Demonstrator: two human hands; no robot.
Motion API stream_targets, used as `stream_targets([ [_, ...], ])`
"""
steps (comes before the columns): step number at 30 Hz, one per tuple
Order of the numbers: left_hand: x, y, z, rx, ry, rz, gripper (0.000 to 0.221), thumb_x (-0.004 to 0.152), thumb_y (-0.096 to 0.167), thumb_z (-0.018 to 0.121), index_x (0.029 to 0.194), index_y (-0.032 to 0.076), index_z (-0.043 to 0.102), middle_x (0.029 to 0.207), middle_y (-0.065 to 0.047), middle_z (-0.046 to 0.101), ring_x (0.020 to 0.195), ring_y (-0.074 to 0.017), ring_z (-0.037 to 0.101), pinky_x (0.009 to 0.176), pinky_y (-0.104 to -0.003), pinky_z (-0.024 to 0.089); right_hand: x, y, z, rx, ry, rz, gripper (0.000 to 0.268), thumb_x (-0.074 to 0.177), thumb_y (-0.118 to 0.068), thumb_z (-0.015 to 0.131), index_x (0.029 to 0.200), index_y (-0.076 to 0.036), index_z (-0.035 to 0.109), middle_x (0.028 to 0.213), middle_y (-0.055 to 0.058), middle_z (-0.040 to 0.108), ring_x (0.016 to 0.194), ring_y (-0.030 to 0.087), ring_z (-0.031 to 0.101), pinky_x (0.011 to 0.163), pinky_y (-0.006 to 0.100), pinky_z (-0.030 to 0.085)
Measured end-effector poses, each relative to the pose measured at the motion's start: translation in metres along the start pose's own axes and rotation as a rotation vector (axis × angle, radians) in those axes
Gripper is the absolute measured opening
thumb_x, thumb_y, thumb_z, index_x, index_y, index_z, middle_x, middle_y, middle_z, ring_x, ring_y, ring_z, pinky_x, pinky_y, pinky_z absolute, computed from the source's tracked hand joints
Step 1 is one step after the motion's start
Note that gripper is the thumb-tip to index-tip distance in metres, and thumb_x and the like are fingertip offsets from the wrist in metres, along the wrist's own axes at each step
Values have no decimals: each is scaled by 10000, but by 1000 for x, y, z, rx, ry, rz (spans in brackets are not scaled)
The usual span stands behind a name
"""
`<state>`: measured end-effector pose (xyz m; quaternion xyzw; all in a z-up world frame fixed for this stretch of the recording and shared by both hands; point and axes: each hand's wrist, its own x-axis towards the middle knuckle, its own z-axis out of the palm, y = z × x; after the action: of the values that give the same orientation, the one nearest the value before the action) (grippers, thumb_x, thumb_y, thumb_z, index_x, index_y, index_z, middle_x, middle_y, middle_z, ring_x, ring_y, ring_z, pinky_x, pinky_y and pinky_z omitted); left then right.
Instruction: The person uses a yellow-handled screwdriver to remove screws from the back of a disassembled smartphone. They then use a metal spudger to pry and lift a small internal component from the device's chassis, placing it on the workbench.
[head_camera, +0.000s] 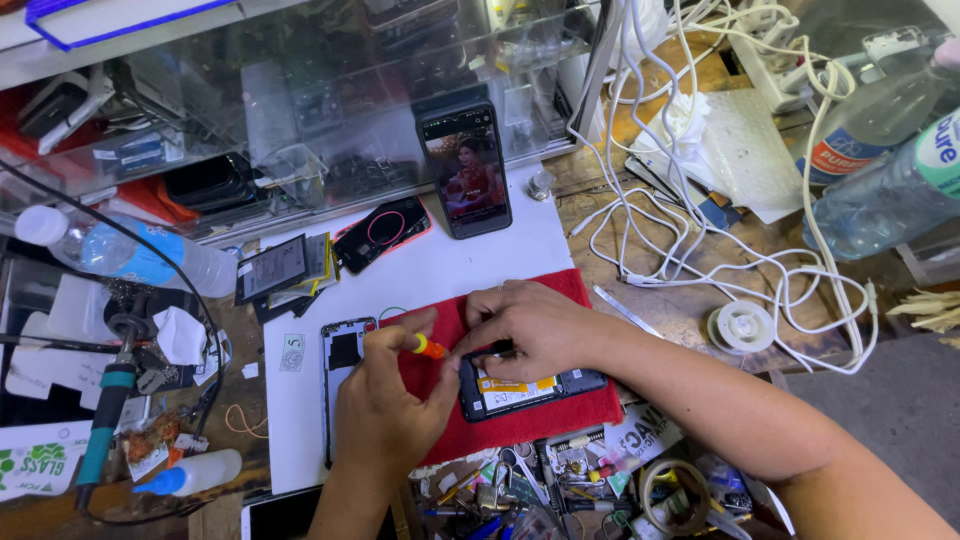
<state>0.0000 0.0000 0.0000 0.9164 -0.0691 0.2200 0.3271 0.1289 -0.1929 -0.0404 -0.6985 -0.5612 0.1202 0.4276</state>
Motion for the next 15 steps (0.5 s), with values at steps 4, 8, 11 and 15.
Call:
stream_targets([
  [4,0,0,3,138,-6,-135,490,823,201,860,1039,56,445,882,-125,730,772,-284,777,636,-388,594,0,1,1,-24,14,-22,299,770,-236,754,1052,-154,804,878,76,632,792,272,650,688,401,505],
  [8,0,-2,7,1,7,-110,484,829,132,816,1084,20,419,976,-153,740,831,-291,782,662,-366,620,-1,0,1,-26,11,-3,320,756,-238,751,1060,-154,808,874,81,629,783,279,646,685,405,505],
  [11,0,-2,9,-3,23,-205,488,833,142,836,1072,10,431,921,-163,724,793,-269,793,613,-348,619,1,-1,-1,-24,-1,5,318,759,-233,745,1058,-142,803,884,84,631,789,283,647,691,407,508],
  [15,-1,-2,11,-48,78,-274,493,847,133,838,1077,3,422,893,-163,730,809,-246,800,643,-328,627,-1,0,-5,27,1,22,314,796,-209,731,1096,-137,793,923,78,629,819,275,655,722,396,527],
])
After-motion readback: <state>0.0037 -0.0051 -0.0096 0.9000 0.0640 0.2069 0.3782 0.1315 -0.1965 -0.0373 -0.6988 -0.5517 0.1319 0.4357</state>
